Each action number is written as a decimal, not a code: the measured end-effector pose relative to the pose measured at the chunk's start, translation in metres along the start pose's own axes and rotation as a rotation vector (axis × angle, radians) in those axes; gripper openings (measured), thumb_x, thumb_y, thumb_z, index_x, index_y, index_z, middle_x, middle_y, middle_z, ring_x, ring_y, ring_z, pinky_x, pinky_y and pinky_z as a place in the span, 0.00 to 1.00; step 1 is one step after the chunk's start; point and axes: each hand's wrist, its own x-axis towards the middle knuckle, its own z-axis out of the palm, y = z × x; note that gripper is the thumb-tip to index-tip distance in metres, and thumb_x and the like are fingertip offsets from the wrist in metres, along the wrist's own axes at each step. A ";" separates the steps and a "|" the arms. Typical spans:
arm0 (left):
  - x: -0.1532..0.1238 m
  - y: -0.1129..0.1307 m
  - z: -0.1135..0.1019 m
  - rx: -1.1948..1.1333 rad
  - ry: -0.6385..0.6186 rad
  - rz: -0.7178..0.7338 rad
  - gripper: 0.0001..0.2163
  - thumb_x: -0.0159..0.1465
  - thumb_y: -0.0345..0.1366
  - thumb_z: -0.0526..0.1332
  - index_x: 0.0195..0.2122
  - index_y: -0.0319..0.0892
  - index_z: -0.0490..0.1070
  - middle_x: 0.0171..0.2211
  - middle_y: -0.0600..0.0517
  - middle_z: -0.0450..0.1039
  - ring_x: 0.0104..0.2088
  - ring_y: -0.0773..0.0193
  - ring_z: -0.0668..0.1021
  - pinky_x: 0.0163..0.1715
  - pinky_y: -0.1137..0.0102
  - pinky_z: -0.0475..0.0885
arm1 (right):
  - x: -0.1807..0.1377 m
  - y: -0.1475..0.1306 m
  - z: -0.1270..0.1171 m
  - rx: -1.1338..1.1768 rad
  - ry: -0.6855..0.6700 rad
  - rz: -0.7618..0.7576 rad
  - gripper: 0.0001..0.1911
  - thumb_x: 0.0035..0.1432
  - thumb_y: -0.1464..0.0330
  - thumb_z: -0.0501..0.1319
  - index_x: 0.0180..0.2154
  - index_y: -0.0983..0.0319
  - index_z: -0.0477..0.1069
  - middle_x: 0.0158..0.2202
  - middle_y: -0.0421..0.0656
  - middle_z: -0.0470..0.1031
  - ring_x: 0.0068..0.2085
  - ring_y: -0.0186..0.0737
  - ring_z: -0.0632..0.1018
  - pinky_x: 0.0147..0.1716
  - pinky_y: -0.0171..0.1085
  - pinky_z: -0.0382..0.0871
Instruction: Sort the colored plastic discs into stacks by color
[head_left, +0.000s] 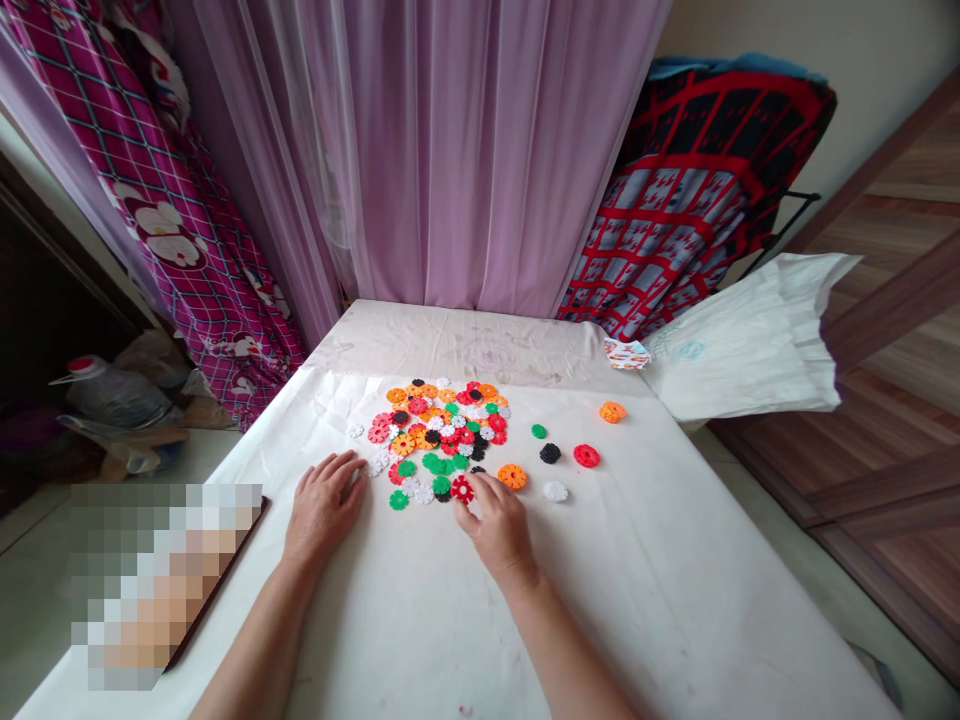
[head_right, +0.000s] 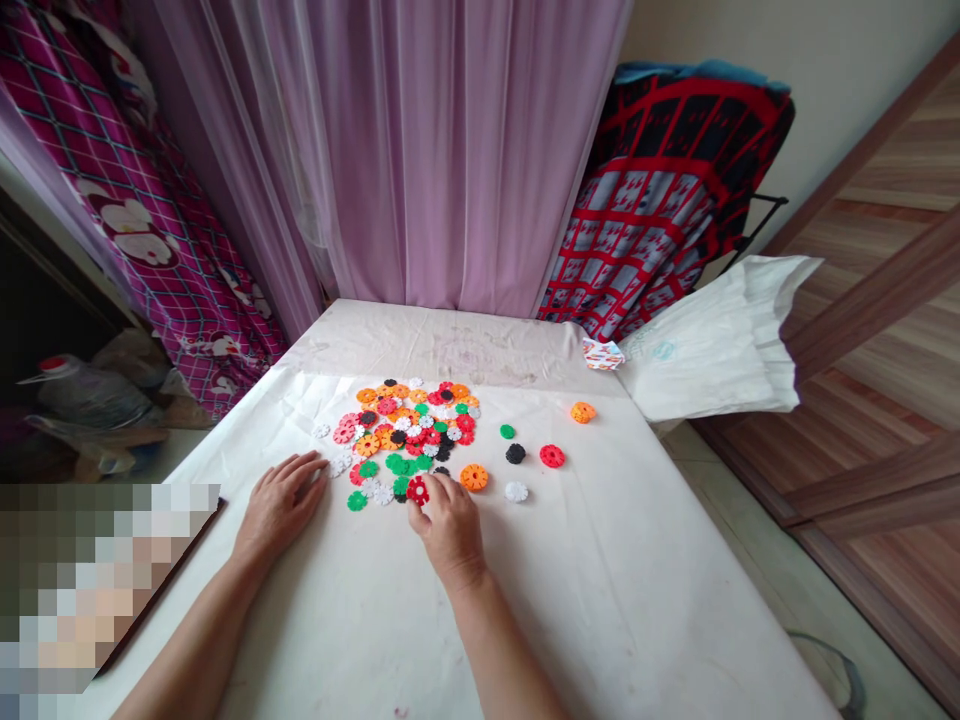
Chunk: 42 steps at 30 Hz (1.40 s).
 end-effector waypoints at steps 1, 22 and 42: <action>0.000 -0.001 0.000 0.002 0.006 0.004 0.19 0.66 0.46 0.49 0.51 0.49 0.74 0.57 0.50 0.71 0.60 0.50 0.69 0.59 0.49 0.61 | 0.001 0.013 -0.012 -0.008 0.059 0.015 0.13 0.62 0.65 0.57 0.46 0.62 0.74 0.42 0.48 0.79 0.42 0.41 0.78 0.43 0.38 0.72; 0.004 -0.007 0.003 0.028 0.049 0.057 0.19 0.65 0.47 0.49 0.49 0.48 0.74 0.54 0.49 0.74 0.58 0.51 0.71 0.57 0.53 0.66 | 0.011 0.178 -0.085 -0.412 -0.177 0.346 0.13 0.58 0.62 0.57 0.39 0.58 0.77 0.40 0.46 0.79 0.37 0.42 0.76 0.33 0.37 0.64; 0.002 0.000 0.000 0.012 0.022 0.019 0.19 0.66 0.45 0.49 0.50 0.47 0.74 0.56 0.49 0.72 0.59 0.51 0.70 0.58 0.51 0.63 | -0.007 -0.002 -0.022 0.097 -0.258 0.052 0.08 0.58 0.75 0.57 0.36 0.58 0.73 0.37 0.41 0.78 0.39 0.37 0.77 0.41 0.34 0.69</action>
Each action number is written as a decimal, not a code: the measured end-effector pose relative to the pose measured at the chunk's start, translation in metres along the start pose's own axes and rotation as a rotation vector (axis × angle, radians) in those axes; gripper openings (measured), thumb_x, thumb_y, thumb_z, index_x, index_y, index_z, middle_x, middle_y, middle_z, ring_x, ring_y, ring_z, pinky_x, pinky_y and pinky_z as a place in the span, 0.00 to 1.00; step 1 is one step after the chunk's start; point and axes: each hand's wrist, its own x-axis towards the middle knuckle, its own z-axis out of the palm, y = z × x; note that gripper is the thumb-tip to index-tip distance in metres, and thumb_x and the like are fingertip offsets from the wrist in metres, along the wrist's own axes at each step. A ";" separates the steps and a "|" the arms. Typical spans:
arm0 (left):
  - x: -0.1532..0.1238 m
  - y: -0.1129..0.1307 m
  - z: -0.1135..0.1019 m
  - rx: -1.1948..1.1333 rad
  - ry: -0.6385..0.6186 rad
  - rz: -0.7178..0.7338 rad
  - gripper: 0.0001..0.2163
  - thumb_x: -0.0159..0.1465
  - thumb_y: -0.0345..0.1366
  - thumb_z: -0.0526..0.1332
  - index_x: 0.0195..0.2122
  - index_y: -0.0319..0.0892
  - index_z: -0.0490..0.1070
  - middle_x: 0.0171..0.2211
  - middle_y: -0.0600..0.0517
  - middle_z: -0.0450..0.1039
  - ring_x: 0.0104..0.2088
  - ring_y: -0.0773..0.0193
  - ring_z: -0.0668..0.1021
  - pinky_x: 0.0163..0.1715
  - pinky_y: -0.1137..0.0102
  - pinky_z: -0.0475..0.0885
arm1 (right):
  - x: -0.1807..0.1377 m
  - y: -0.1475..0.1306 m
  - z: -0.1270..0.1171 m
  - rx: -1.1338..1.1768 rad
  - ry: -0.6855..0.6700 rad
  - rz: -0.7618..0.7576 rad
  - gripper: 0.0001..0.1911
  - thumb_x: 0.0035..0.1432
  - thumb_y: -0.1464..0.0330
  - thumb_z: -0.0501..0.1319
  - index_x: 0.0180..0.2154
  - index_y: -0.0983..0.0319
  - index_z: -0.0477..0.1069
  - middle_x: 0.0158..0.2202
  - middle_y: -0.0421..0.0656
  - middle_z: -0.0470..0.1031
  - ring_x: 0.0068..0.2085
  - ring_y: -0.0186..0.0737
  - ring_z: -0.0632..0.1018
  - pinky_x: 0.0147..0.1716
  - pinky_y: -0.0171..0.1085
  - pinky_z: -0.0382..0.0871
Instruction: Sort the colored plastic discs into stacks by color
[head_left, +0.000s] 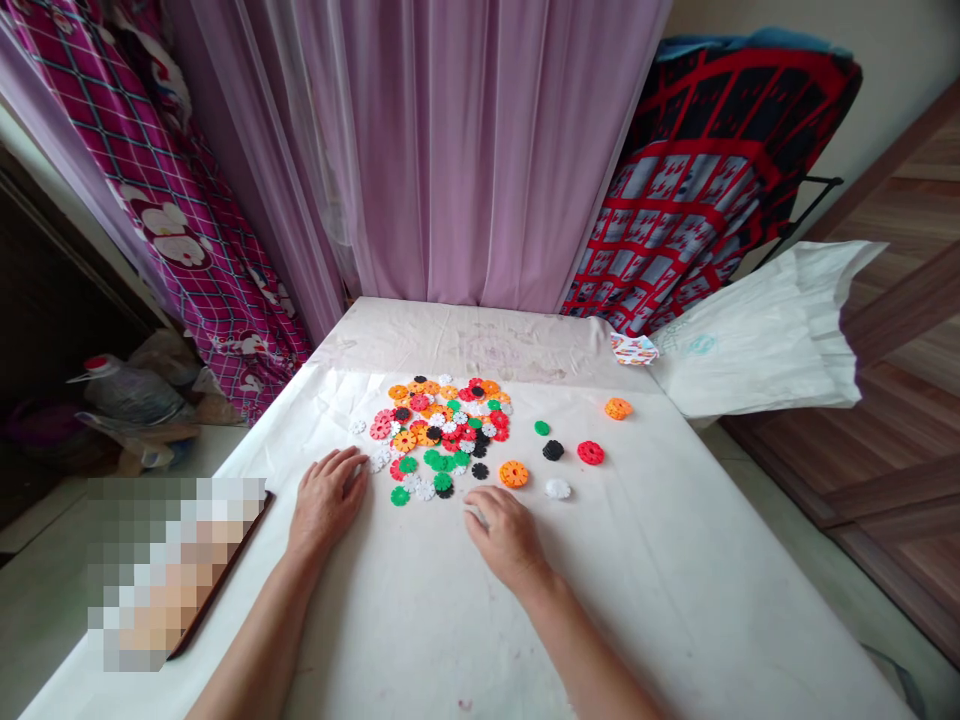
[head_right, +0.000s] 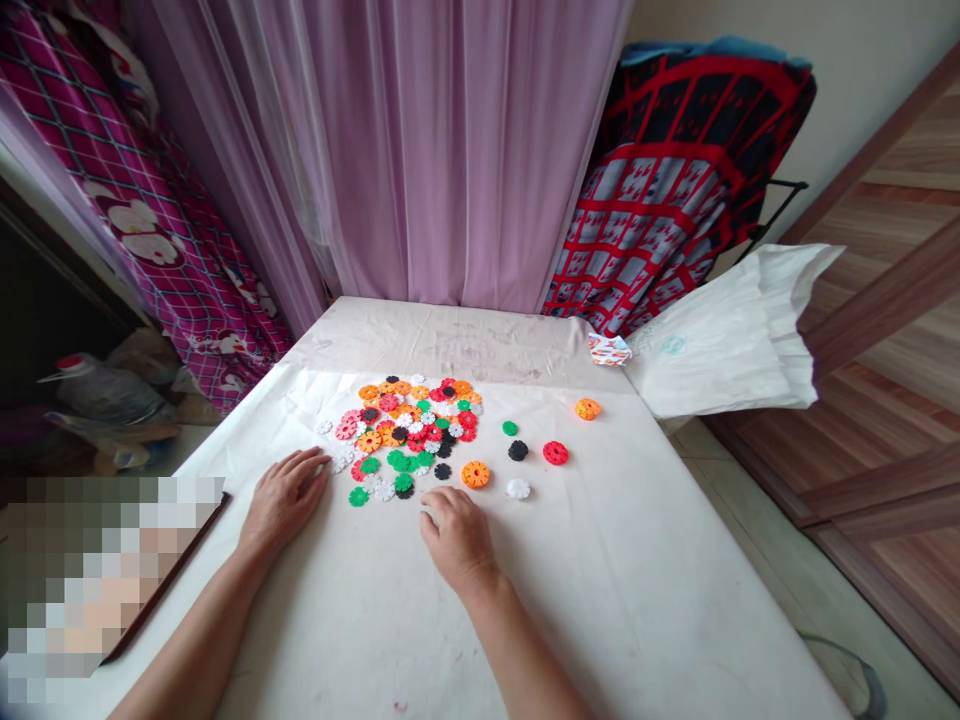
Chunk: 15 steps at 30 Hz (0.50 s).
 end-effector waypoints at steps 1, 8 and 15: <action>0.000 0.000 0.000 -0.002 0.005 0.002 0.18 0.66 0.45 0.50 0.50 0.47 0.74 0.56 0.49 0.73 0.59 0.51 0.70 0.58 0.52 0.64 | 0.002 -0.008 0.008 -0.003 -0.023 0.030 0.08 0.56 0.75 0.58 0.37 0.58 0.72 0.37 0.41 0.78 0.40 0.37 0.77 0.41 0.34 0.69; -0.002 0.001 0.001 -0.015 0.019 0.000 0.17 0.66 0.44 0.50 0.49 0.48 0.74 0.56 0.49 0.73 0.59 0.51 0.71 0.58 0.51 0.63 | 0.030 -0.024 0.036 -0.136 -0.094 0.172 0.06 0.54 0.70 0.63 0.36 0.58 0.69 0.35 0.41 0.77 0.39 0.41 0.76 0.37 0.36 0.67; -0.003 0.001 0.001 -0.040 0.016 0.001 0.17 0.66 0.43 0.50 0.49 0.49 0.74 0.56 0.49 0.72 0.59 0.51 0.70 0.58 0.50 0.62 | 0.050 -0.025 0.017 -0.221 -0.204 0.194 0.10 0.53 0.70 0.63 0.38 0.57 0.68 0.34 0.41 0.78 0.36 0.41 0.77 0.33 0.36 0.64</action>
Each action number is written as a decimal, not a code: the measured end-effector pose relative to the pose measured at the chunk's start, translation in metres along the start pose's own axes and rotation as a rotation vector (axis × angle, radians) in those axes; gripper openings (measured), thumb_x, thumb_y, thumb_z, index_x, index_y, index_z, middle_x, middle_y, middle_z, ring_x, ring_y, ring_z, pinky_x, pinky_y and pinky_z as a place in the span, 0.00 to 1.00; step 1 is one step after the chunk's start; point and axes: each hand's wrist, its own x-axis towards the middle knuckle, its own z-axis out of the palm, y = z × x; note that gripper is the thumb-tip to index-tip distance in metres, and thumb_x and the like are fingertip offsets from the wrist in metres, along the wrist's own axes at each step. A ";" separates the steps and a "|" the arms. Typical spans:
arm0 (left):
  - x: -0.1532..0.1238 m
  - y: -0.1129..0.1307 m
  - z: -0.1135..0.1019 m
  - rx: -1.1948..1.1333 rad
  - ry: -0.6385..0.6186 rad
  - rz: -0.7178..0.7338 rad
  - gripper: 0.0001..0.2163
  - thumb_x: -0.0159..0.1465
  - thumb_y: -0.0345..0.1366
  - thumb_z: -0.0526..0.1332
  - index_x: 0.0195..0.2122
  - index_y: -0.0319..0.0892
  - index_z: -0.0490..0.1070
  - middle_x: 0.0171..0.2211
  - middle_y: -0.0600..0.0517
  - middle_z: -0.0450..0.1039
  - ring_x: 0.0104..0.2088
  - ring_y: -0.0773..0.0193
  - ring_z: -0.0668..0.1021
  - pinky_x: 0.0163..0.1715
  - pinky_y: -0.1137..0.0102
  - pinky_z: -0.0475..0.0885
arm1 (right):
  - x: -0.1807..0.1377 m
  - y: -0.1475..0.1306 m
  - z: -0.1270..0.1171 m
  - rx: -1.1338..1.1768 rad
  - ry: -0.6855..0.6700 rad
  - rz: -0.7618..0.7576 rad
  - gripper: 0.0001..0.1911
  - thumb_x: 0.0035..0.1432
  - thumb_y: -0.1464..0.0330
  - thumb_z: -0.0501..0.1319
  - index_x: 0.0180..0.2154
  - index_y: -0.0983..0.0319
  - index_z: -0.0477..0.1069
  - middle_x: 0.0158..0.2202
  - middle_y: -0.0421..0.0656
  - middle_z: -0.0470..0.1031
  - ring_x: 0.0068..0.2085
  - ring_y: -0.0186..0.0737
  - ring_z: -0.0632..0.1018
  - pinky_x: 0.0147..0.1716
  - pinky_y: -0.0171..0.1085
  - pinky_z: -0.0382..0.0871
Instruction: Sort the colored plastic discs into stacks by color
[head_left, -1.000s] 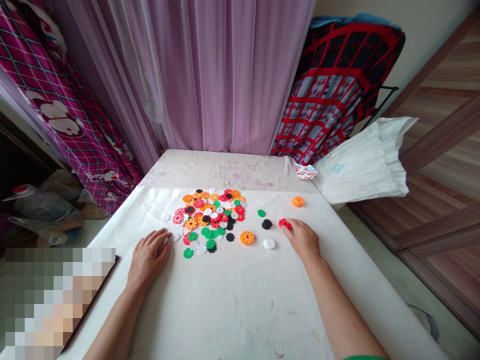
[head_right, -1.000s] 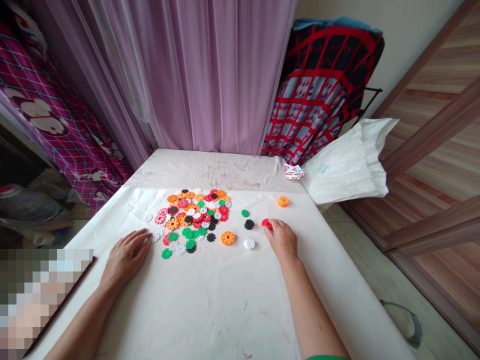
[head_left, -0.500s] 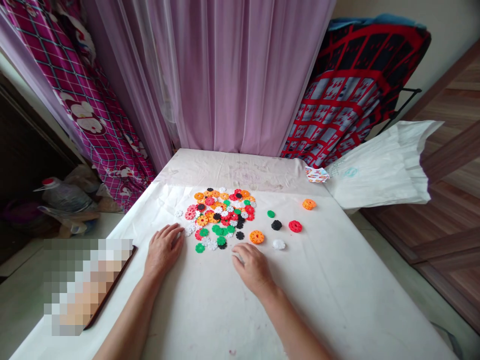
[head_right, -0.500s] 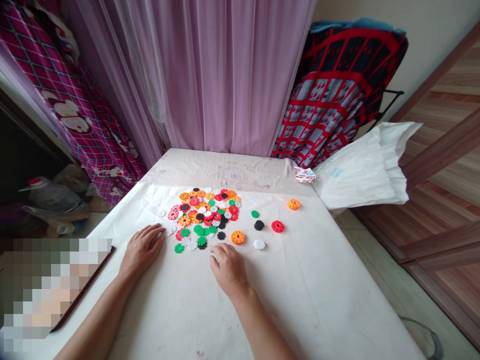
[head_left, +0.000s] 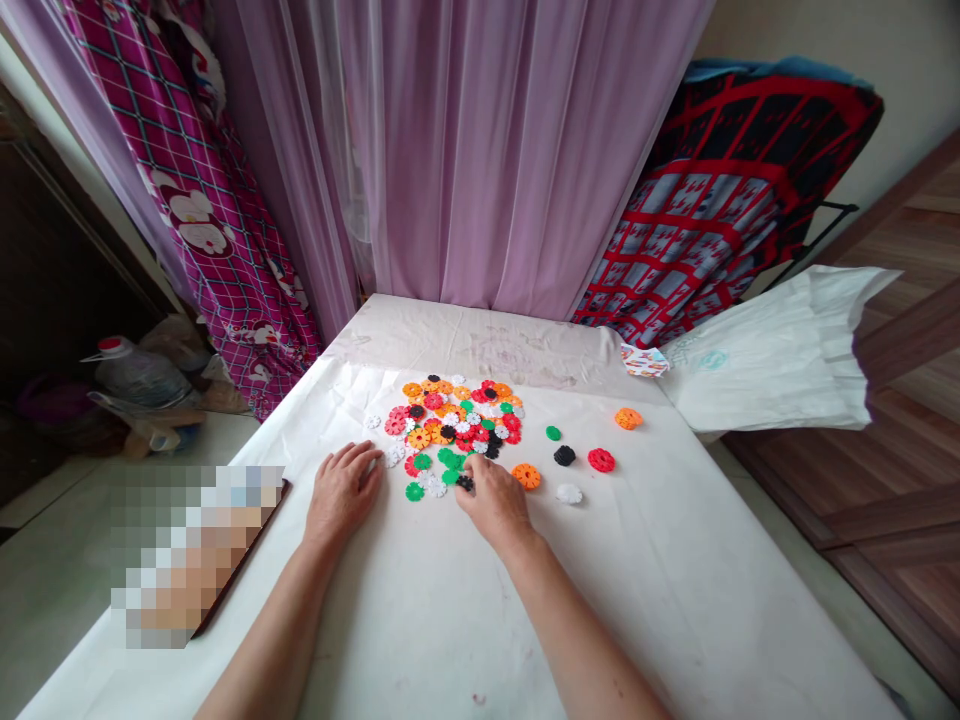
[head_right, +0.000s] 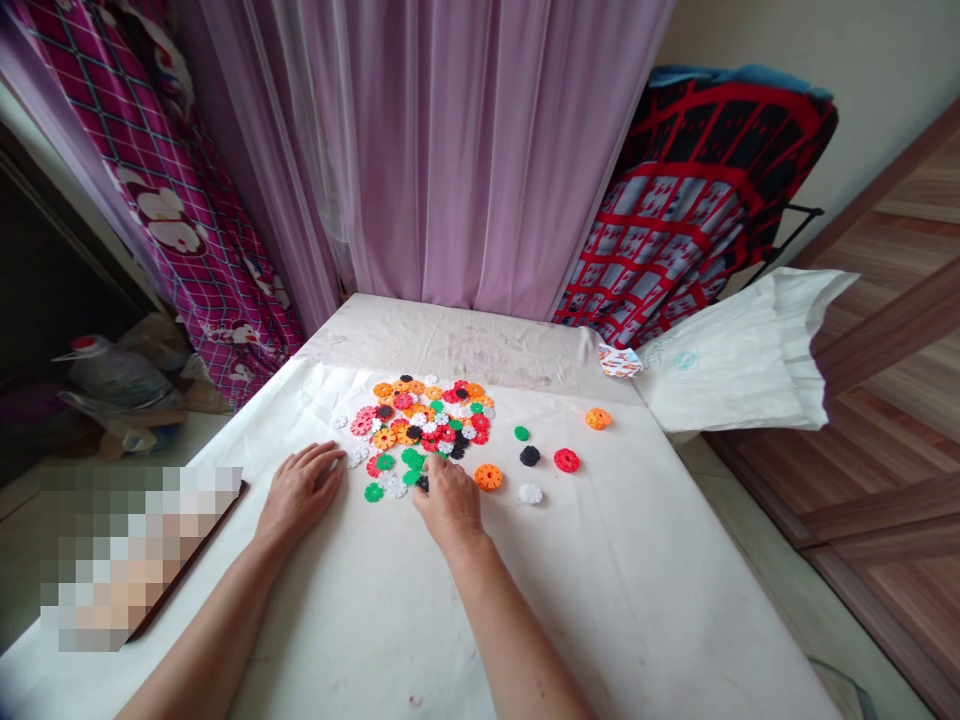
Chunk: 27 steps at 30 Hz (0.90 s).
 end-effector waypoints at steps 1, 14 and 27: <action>0.000 0.000 0.000 -0.003 0.000 -0.002 0.17 0.66 0.43 0.50 0.49 0.49 0.74 0.56 0.49 0.72 0.59 0.51 0.70 0.58 0.50 0.62 | -0.001 0.004 -0.006 -0.021 -0.009 0.001 0.10 0.52 0.71 0.63 0.38 0.57 0.68 0.34 0.40 0.78 0.36 0.41 0.77 0.33 0.36 0.64; 0.002 -0.002 0.000 -0.005 -0.002 -0.007 0.18 0.65 0.45 0.50 0.48 0.49 0.75 0.55 0.50 0.73 0.59 0.50 0.70 0.58 0.50 0.63 | -0.056 0.143 -0.024 0.063 0.562 0.272 0.16 0.57 0.56 0.55 0.40 0.60 0.69 0.34 0.47 0.78 0.34 0.43 0.77 0.33 0.39 0.68; 0.002 0.000 -0.002 0.011 -0.014 -0.010 0.18 0.66 0.45 0.49 0.49 0.47 0.74 0.56 0.49 0.73 0.59 0.50 0.70 0.59 0.51 0.62 | -0.029 0.025 -0.001 0.085 0.209 -0.074 0.07 0.58 0.72 0.58 0.39 0.58 0.72 0.37 0.42 0.77 0.38 0.39 0.75 0.38 0.35 0.65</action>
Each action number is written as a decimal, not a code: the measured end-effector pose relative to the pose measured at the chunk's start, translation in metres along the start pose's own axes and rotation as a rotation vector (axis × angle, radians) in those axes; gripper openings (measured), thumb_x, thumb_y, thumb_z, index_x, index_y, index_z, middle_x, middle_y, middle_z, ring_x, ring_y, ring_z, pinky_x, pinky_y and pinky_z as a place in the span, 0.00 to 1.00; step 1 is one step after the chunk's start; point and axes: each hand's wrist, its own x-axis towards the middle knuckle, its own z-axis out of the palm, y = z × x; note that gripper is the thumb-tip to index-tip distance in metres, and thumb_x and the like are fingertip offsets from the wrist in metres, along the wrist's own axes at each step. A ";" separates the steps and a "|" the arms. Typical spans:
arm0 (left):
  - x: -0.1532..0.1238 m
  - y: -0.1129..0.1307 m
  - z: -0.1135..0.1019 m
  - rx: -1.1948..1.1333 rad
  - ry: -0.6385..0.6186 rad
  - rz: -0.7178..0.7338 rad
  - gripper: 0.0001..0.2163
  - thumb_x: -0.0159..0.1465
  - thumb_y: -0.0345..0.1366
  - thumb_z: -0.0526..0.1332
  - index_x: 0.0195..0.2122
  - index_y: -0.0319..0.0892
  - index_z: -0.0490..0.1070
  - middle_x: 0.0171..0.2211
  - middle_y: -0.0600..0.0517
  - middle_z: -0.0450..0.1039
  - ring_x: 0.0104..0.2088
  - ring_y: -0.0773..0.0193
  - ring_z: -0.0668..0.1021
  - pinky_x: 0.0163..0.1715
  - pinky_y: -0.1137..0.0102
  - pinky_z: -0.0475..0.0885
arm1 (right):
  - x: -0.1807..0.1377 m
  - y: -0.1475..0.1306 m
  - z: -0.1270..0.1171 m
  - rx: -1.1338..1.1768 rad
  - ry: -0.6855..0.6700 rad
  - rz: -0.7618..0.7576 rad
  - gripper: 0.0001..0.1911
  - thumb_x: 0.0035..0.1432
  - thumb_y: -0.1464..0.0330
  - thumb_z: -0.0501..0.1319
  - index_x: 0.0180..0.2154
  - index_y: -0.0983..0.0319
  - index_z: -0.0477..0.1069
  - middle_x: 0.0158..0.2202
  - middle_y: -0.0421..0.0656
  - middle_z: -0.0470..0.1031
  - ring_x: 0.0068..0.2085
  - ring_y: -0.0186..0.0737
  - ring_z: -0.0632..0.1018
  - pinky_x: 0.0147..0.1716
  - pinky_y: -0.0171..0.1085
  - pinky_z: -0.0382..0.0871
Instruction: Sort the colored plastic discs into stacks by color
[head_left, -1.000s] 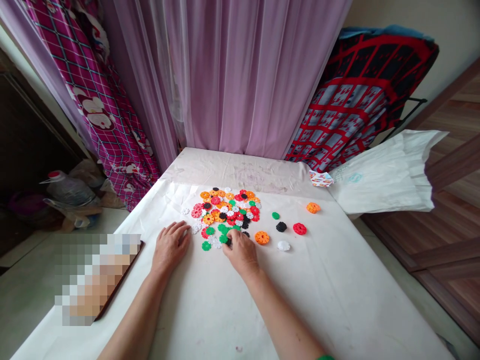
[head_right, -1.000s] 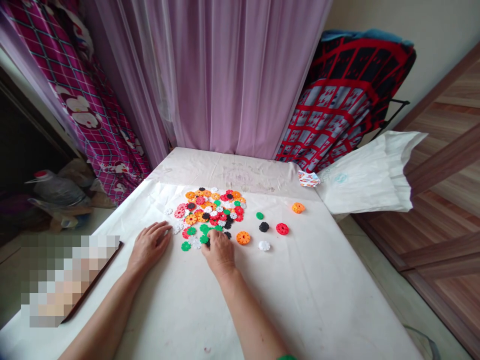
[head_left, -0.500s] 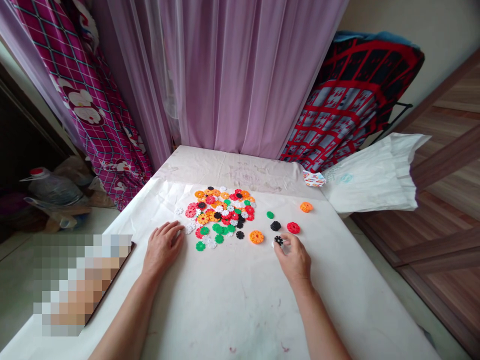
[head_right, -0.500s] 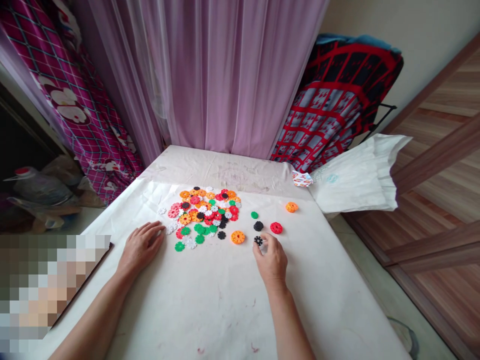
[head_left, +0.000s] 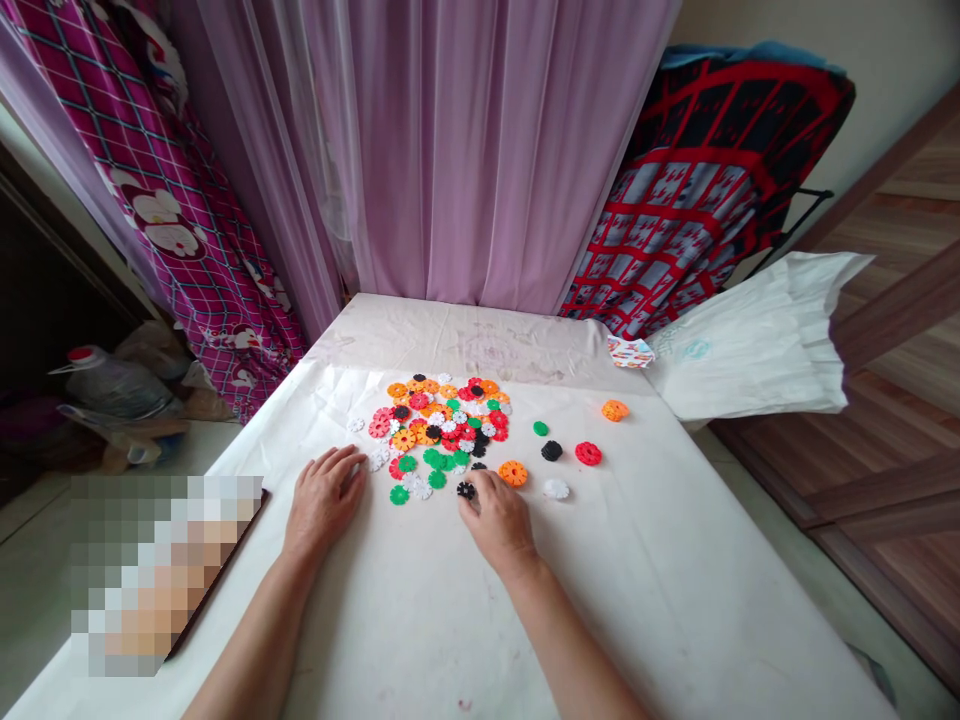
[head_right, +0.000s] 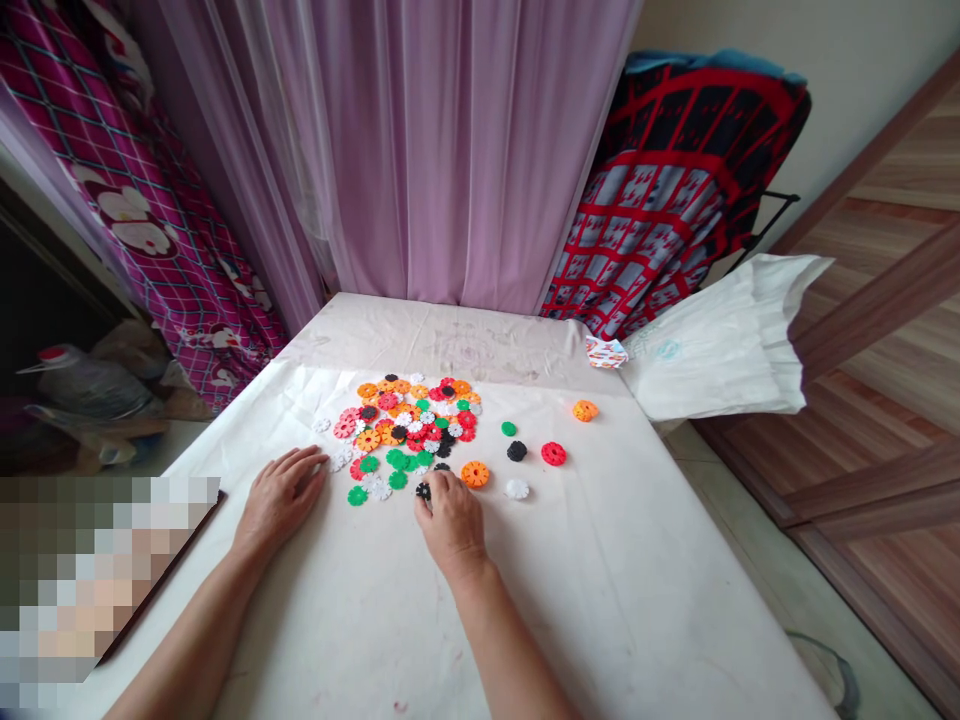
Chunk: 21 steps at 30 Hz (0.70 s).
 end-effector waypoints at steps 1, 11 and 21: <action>0.000 0.000 0.000 -0.001 -0.002 0.000 0.18 0.66 0.45 0.49 0.49 0.47 0.74 0.56 0.49 0.73 0.59 0.50 0.70 0.59 0.51 0.62 | 0.006 -0.001 -0.002 -0.020 -0.004 0.009 0.06 0.59 0.71 0.58 0.38 0.58 0.72 0.38 0.43 0.77 0.39 0.39 0.75 0.39 0.35 0.65; 0.000 0.000 0.000 -0.017 0.005 0.006 0.18 0.66 0.44 0.50 0.49 0.47 0.75 0.56 0.50 0.73 0.59 0.50 0.70 0.58 0.50 0.63 | 0.041 0.021 -0.029 -0.183 -0.301 0.035 0.05 0.56 0.69 0.63 0.37 0.57 0.74 0.38 0.42 0.79 0.49 0.45 0.71 0.44 0.41 0.56; 0.000 -0.003 0.002 -0.008 -0.003 0.008 0.18 0.66 0.45 0.50 0.50 0.49 0.74 0.56 0.50 0.72 0.59 0.50 0.70 0.59 0.50 0.62 | 0.046 0.033 -0.028 -0.096 -0.195 0.126 0.09 0.52 0.71 0.63 0.38 0.57 0.73 0.38 0.41 0.79 0.46 0.44 0.72 0.44 0.41 0.56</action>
